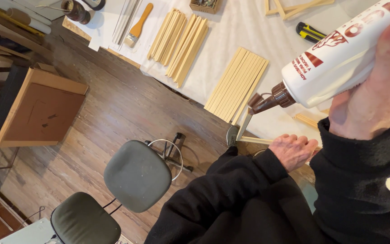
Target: Assembling wooden picture frames by applying glue and using a corner clamp to join the mitered corners.
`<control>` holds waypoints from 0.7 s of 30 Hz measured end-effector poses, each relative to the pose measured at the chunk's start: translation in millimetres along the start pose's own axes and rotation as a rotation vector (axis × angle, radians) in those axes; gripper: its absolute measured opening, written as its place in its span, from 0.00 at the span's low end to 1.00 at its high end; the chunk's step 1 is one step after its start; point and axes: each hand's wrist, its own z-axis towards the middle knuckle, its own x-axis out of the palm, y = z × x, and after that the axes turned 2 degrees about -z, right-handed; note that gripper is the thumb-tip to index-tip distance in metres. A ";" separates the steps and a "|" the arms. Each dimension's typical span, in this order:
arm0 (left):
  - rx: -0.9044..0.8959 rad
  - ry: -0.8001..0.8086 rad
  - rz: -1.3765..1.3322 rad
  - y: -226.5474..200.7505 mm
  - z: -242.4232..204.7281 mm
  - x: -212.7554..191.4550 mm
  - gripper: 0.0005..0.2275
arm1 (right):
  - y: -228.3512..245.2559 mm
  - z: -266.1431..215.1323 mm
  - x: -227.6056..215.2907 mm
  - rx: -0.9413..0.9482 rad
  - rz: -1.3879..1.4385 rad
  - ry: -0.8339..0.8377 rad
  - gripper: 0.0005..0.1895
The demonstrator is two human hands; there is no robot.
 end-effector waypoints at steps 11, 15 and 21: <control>-0.001 -0.039 -0.004 2.2 -3.1 8.4 0.08 | -6.6 2.0 -3.2 -0.041 -0.014 -0.004 0.23; -0.003 -0.064 -0.028 5.8 -3.2 9.5 0.13 | -4.0 10.1 -7.6 -0.012 -0.024 0.040 0.22; -0.020 -0.207 -0.026 17.3 -1.9 -10.2 0.19 | -2.4 44.2 -12.2 0.175 0.220 0.006 0.21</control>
